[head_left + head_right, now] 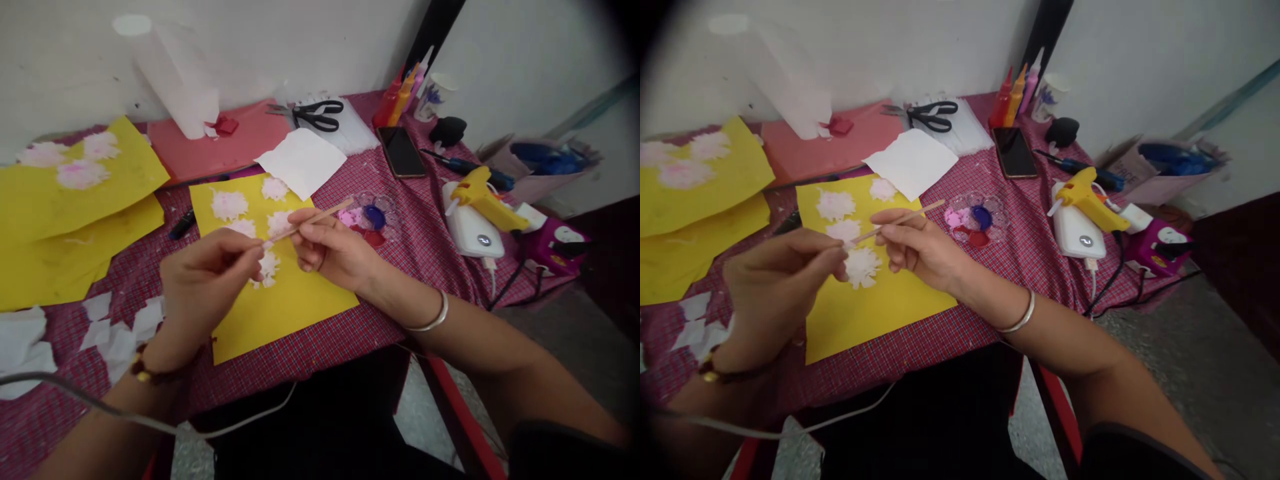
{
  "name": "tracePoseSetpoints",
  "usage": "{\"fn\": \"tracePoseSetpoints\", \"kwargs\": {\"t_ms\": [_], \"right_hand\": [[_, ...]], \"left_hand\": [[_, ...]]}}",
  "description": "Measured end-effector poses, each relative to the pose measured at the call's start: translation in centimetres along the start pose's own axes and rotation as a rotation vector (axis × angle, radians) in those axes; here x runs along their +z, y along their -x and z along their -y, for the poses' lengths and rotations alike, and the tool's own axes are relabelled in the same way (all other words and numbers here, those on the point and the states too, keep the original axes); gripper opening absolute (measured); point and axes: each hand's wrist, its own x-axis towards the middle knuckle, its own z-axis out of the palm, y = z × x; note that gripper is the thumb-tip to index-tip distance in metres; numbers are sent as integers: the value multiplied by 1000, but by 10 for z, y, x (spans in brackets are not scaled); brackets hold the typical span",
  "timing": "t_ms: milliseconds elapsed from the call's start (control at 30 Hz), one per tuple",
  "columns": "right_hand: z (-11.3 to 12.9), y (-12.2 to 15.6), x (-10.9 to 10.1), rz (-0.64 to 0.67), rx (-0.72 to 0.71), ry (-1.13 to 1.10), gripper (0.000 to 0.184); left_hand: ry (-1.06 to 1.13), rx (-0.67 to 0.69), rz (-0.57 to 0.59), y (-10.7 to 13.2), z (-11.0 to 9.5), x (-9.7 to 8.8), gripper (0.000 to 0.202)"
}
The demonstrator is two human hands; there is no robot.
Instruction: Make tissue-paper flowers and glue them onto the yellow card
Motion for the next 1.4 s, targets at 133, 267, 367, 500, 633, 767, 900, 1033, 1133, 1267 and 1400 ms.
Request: {"fn": "tracePoseSetpoints", "kwargs": {"t_ms": [133, 267, 367, 500, 633, 767, 900, 1033, 1133, 1267, 1400], "right_hand": [[-5, -4, -1, -31, -27, 107, 15], [-8, -9, -9, -110, 180, 20, 20], [-5, -10, -12, -118, 219, 16, 24], [-1, -11, -13, -108, 152, 120, 22], [-1, -14, -16, -101, 86, 256, 20], [-3, -14, -17, -46, 14, 465, 12], [-4, -10, -13, 27, 3, 638, 10], [-9, -6, -9, 74, -6, 730, 10], [-15, -5, -11, 115, -35, 779, 10], [-20, -5, -15, 154, -116, 895, 13], [-21, -1, -14, 183, -190, 1092, 15]], "left_hand": [[369, -356, 57, -2, -1, 2, 3], [330, -307, 344, -7, 1, -8, 20], [121, -183, 470, -10, 10, -21, 26], [-66, -80, 575, -7, 32, -28, 23], [-133, -2, 599, -2, 49, -20, 15], [-117, -70, 530, -2, 52, -14, 10], [-10, -209, 438, -5, 51, -12, 20], [73, -330, 419, -5, 56, -12, 24], [167, -431, 431, -6, 60, -13, 22], [183, -456, 454, -7, 57, -14, 21], [109, -343, 461, -10, 50, -12, 21]]}}
